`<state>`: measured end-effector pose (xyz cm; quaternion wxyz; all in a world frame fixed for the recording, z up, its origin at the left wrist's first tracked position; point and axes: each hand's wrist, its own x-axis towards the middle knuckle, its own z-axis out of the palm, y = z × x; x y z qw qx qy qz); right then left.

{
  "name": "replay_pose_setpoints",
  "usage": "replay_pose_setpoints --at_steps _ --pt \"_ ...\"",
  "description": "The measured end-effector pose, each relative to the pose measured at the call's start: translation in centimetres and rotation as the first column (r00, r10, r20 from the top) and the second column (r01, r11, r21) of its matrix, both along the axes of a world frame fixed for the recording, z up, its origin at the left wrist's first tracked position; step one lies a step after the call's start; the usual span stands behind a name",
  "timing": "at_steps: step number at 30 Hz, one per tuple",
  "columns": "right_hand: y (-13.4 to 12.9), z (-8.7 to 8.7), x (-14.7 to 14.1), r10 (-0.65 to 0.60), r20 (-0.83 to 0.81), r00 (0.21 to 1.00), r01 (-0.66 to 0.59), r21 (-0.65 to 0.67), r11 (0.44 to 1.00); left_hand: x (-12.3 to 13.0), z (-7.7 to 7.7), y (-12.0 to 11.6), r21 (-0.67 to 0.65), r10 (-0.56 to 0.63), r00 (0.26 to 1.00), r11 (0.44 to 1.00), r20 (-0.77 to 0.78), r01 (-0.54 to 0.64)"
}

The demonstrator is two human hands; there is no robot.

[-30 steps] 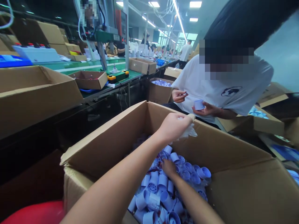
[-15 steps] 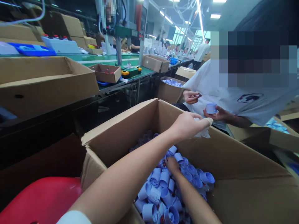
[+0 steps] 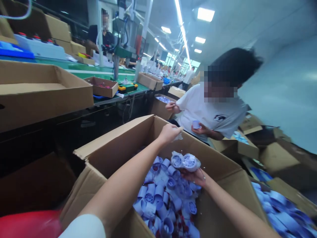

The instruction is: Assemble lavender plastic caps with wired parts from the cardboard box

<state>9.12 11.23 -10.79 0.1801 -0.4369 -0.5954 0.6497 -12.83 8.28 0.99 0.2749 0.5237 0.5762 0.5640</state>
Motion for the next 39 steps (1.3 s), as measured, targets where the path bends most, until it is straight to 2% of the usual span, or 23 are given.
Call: replay_pose_setpoints --at_steps 2,3,7,10,14,16,18,20,22,27,33,35,37,39 --pt "-2.2 2.3 0.6 -0.138 -0.23 0.963 0.092 -0.203 0.975 -0.1 0.2 -0.5 0.026 -0.015 1.0 1.0 -0.013 0.015" --pt "-3.4 3.3 0.8 -0.186 -0.3 0.936 0.109 -0.256 0.961 0.0 0.3 -0.8 0.036 -0.028 0.999 0.999 -0.019 0.029" --pt "-7.4 5.6 2.0 -0.289 -0.525 0.801 0.112 -0.343 0.933 0.7 0.6 -2.2 0.074 -0.136 0.99 0.988 -0.046 0.139" --pt "-9.2 6.0 3.0 -0.396 -0.613 0.684 0.157 -0.406 0.9 1.3 1.2 -3.5 0.121 -0.227 0.971 0.964 -0.081 0.235" --pt "-10.4 5.5 3.6 -0.482 -0.685 0.546 0.177 -0.467 0.866 2.3 2.0 -5.1 0.19 -0.346 0.915 0.903 -0.208 0.385" --pt "-10.5 5.3 3.5 -0.515 -0.707 0.484 0.191 -0.49 0.851 3.1 2.2 -5.8 0.167 -0.445 0.832 0.84 -0.331 0.515" --pt "-10.4 5.4 3.3 -0.548 -0.716 0.432 0.207 -0.513 0.833 4.0 2.1 -6.3 0.106 -0.521 0.716 0.77 -0.465 0.629" --pt "-10.3 5.6 3.2 -0.552 -0.712 0.434 0.194 -0.524 0.829 4.6 1.8 -6.5 0.056 -0.528 0.63 0.74 -0.57 0.671" --pt "-10.1 5.8 3.2 -0.524 -0.709 0.472 0.173 -0.509 0.843 5.0 1.4 -6.4 0.038 -0.504 0.603 0.747 -0.618 0.663" --pt "-10.2 6.4 3.1 -0.424 -0.685 0.592 0.163 -0.414 0.896 4.3 1.2 -5.6 0.032 -0.522 0.653 0.767 -0.549 0.641" --pt "-10.6 6.4 2.9 -0.4 -0.614 0.68 0.145 -0.422 0.895 4.2 1.5 -5.6 0.039 -0.617 0.691 0.734 -0.377 0.678" --pt "-10.4 6.0 2.9 -0.399 -0.61 0.685 0.15 -0.418 0.896 4.2 1.5 -5.5 0.006 -0.585 0.75 0.787 -0.309 0.617" --pt "-10.1 5.5 3.2 -0.432 -0.611 0.663 0.195 -0.416 0.888 3.9 1.4 -5.3 -0.032 -0.492 0.813 0.861 -0.31 0.508" --pt "-9.6 5.2 3.4 -0.476 -0.611 0.632 0.24 -0.429 0.871 3.7 1.3 -5.2 -0.074 -0.441 0.817 0.891 -0.371 0.447"
